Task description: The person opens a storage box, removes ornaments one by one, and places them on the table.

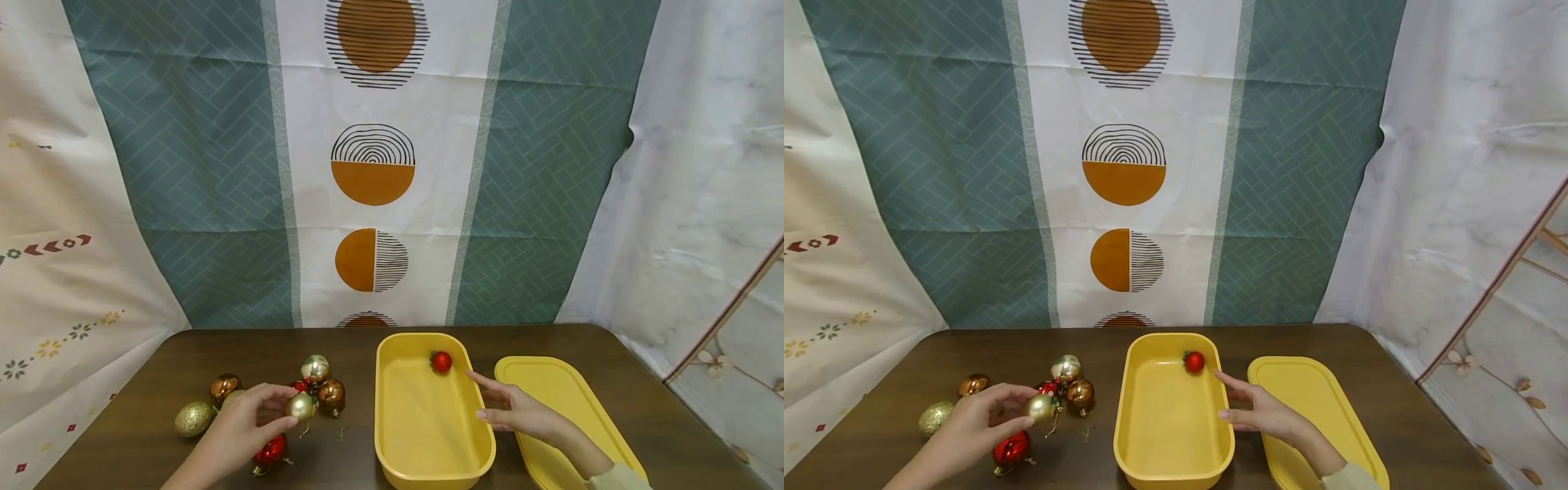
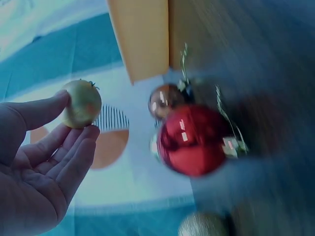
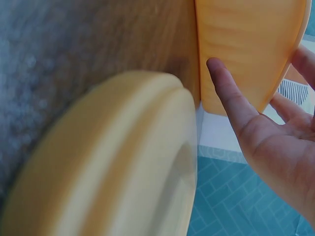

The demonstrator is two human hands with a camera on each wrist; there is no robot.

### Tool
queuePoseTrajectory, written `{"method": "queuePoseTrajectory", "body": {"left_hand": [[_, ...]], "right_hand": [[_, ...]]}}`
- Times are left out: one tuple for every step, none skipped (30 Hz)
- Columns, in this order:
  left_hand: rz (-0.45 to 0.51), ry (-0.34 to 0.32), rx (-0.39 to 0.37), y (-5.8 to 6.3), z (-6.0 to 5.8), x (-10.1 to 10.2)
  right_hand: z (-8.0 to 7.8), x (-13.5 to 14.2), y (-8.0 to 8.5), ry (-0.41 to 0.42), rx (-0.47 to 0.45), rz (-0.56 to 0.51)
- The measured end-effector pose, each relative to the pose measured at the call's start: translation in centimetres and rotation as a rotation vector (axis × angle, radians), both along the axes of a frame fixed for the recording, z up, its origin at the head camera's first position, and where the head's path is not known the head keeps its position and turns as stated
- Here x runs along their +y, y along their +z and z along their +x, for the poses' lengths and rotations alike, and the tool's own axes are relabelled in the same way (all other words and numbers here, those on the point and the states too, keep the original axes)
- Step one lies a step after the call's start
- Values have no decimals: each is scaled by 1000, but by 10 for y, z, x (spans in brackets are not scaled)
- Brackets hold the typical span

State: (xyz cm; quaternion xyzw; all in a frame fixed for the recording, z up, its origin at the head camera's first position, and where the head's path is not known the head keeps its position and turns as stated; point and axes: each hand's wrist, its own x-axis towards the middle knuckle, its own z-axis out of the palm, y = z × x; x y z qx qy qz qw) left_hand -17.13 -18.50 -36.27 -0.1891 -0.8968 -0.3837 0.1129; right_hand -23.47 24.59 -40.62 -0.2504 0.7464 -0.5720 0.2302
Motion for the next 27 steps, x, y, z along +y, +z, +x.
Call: {"method": "queuePoseTrajectory", "body": {"left_hand": [[-4, 12, -8, -1, 3, -5], [-16, 21, -9, -2, 5, -10], [-28, 26, -11, -4, 8, -16], [-37, 33, -27, -5, 9, -21], [-37, 31, -45, -7, 11, -26], [-30, 19, -65, -9, 12, -32], [-23, 0, -75, -12, 13, -37], [-23, -15, -80, -14, 14, -43], [-21, -26, -99, -17, 15, -48], [-24, -29, -120, -18, 16, -54], [-27, -32, -140, -20, 17, -59], [-31, -33, -166, -22, 18, -64], [-43, -33, -183, -24, 19, -69], [-55, -32, -210, -25, 19, -73], [-58, -36, -239, -26, 20, -76], [-59, -45, -261, -28, 20, -80], [-57, -55, -277, -29, 21, -83], [-61, -69, -284, -31, 21, -86], [-65, -81, -289, -33, 21, -89], [-65, -95, -297, -34, 21, -91], [-67, -106, -304, -36, 21, -94], [-74, -119, -301, -39, 21, -97], [-80, -129, -299, -41, 21, -99], [-83, -141, -302, -43, 21, -100], [-76, -153, -316, -44, 21, -102], [-70, -166, -324, -46, 20, -103], [-68, -175, -330, -48, 20, -105]], "right_hand": [[0, 0, 0, -1, 3, 2], [0, 0, 0, 0, 4, 3], [1, 0, 0, -1, 5, 7], [1, 0, 1, -1, 7, 8], [1, 0, 1, -3, 9, 11], [1, 0, 1, -5, 11, 15], [1, 0, 1, -7, 12, 17], [1, 0, 1, -9, 11, 19], [1, 0, 1, -11, 10, 22], [1, 0, 1, -12, 9, 24], [1, 0, 1, -14, 5, 25], [1, 0, 2, -15, 4, 27], [1, 0, 2, -16, 5, 32], [1, 0, 2, -17, 5, 36], [1, 1, 2, -18, 5, 39], [1, 1, 2, -19, 6, 41], [1, 1, 3, -21, 7, 43], [1, 2, 3, -23, 9, 48], [1, 2, 3, -26, 8, 51], [2, 2, 3, -27, 5, 50], [2, 2, 3, -28, 2, 48], [2, 2, 3, -29, 1, 48], [2, 2, 3, -30, -1, 47], [2, 2, 3, -31, -1, 48], [2, 1, 3, -31, -1, 47], [1, 1, 3, -30, -2, 48], [1, 1, 4, -30, -2, 49]]}}
